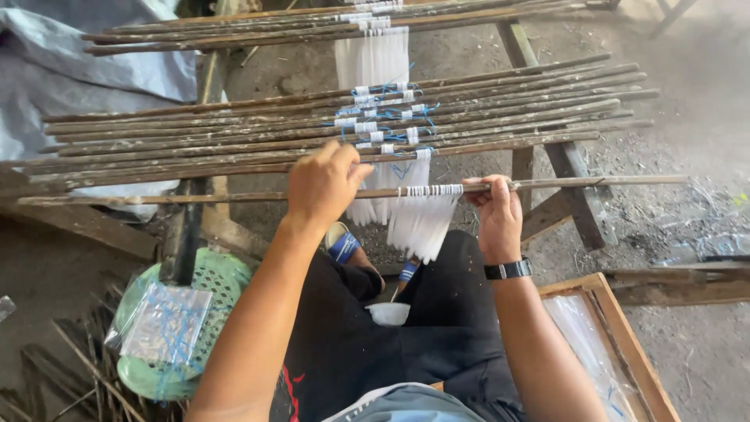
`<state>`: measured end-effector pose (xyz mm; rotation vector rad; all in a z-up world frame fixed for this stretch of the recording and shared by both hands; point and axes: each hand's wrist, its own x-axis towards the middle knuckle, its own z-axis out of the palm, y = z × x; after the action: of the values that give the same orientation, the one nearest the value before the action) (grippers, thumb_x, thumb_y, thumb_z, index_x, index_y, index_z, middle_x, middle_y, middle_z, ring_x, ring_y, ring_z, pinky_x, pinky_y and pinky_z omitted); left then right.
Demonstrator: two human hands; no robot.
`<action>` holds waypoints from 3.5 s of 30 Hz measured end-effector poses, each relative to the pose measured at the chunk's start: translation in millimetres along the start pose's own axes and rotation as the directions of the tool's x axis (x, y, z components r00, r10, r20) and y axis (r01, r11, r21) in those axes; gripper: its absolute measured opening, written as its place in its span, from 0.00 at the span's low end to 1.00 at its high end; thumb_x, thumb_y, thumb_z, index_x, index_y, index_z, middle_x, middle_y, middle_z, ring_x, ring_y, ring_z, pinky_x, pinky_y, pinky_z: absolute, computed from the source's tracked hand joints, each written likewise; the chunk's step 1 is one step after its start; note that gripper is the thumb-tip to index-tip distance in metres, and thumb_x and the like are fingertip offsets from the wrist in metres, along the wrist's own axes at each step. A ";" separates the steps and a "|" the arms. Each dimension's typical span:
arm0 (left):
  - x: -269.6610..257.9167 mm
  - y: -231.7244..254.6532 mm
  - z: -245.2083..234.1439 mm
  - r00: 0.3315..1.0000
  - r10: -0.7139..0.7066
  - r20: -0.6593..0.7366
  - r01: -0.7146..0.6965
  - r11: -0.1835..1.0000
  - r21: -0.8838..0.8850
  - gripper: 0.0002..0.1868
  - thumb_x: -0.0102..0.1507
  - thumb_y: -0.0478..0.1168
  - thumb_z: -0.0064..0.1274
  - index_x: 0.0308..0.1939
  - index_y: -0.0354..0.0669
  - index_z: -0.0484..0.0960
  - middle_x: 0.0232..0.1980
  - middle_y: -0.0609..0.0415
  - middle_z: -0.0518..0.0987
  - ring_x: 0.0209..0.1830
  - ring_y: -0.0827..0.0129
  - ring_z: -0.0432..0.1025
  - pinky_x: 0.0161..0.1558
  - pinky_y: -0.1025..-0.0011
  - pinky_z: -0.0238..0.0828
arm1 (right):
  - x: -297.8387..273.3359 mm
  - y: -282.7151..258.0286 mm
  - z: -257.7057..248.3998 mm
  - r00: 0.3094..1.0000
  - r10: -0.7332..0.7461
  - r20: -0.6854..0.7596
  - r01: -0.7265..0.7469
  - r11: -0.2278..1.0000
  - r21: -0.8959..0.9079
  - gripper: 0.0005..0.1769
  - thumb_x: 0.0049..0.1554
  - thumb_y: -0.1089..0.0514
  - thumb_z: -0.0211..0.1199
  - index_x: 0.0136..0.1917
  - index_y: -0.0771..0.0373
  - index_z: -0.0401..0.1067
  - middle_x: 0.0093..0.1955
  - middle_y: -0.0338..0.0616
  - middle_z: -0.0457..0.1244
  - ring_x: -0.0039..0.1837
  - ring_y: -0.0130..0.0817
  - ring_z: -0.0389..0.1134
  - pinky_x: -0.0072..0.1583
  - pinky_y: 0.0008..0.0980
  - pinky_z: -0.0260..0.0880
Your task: Tying white candle wicks onto wooden sticks using blue thread on a wooden rack.
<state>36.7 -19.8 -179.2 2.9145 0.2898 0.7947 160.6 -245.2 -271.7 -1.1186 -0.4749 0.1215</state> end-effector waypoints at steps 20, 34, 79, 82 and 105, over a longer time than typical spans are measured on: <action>-47.3 54.6 0.6 0.935 -0.187 -0.302 -0.016 0.827 -0.562 0.11 0.54 0.48 0.53 0.24 0.51 0.70 0.16 0.64 0.63 0.14 0.72 0.62 0.22 0.78 0.61 | -15.4 -5.3 4.9 0.978 0.063 0.198 -0.014 0.970 -0.241 0.16 0.53 0.57 0.52 0.51 0.69 0.61 0.47 0.52 0.61 0.46 0.30 0.61 0.52 0.28 0.60; -40.7 54.4 82.2 0.964 -0.265 0.024 0.196 0.647 -0.737 0.17 0.52 0.50 0.54 0.34 0.42 0.72 0.30 0.52 0.72 0.36 0.58 0.70 0.42 0.63 0.67 | 2.2 13.3 13.2 0.997 0.054 0.062 -0.054 0.999 -0.002 0.15 0.57 0.53 0.43 0.42 0.66 0.65 0.41 0.48 0.62 0.41 0.25 0.59 0.45 0.20 0.53; -28.7 37.5 31.2 0.941 0.199 -0.272 -0.198 0.980 0.031 0.16 0.50 0.53 0.53 0.37 0.53 0.72 0.28 0.61 0.68 0.29 0.68 0.65 0.34 0.71 0.59 | -32.9 -15.9 2.3 0.997 0.076 0.009 -0.071 0.963 -0.261 0.11 0.51 0.63 0.56 0.47 0.69 0.66 0.30 0.42 0.58 0.36 0.24 0.59 0.43 0.22 0.61; -29.1 37.9 30.7 0.940 0.190 -0.283 -0.183 0.982 0.050 0.16 0.51 0.54 0.52 0.36 0.52 0.72 0.27 0.61 0.67 0.28 0.69 0.64 0.34 0.71 0.58 | -30.8 -18.9 2.3 0.998 0.060 0.020 -0.054 0.976 -0.213 0.09 0.51 0.63 0.55 0.46 0.71 0.66 0.30 0.45 0.60 0.37 0.26 0.60 0.42 0.22 0.60; -31.4 36.2 32.5 0.960 0.166 -0.227 -0.160 0.986 0.043 0.14 0.53 0.54 0.47 0.37 0.54 0.69 0.29 0.60 0.68 0.30 0.70 0.64 0.36 0.71 0.57 | -18.8 -8.7 11.6 0.995 0.036 0.093 0.009 0.896 -0.443 0.07 0.51 0.59 0.58 0.40 0.66 0.66 0.32 0.42 0.57 0.37 0.26 0.56 0.41 0.25 0.57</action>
<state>32.4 -63.4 -217.1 2.8974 0.0776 1.1655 137.6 -245.5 -265.7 -1.5706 -0.6024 0.0820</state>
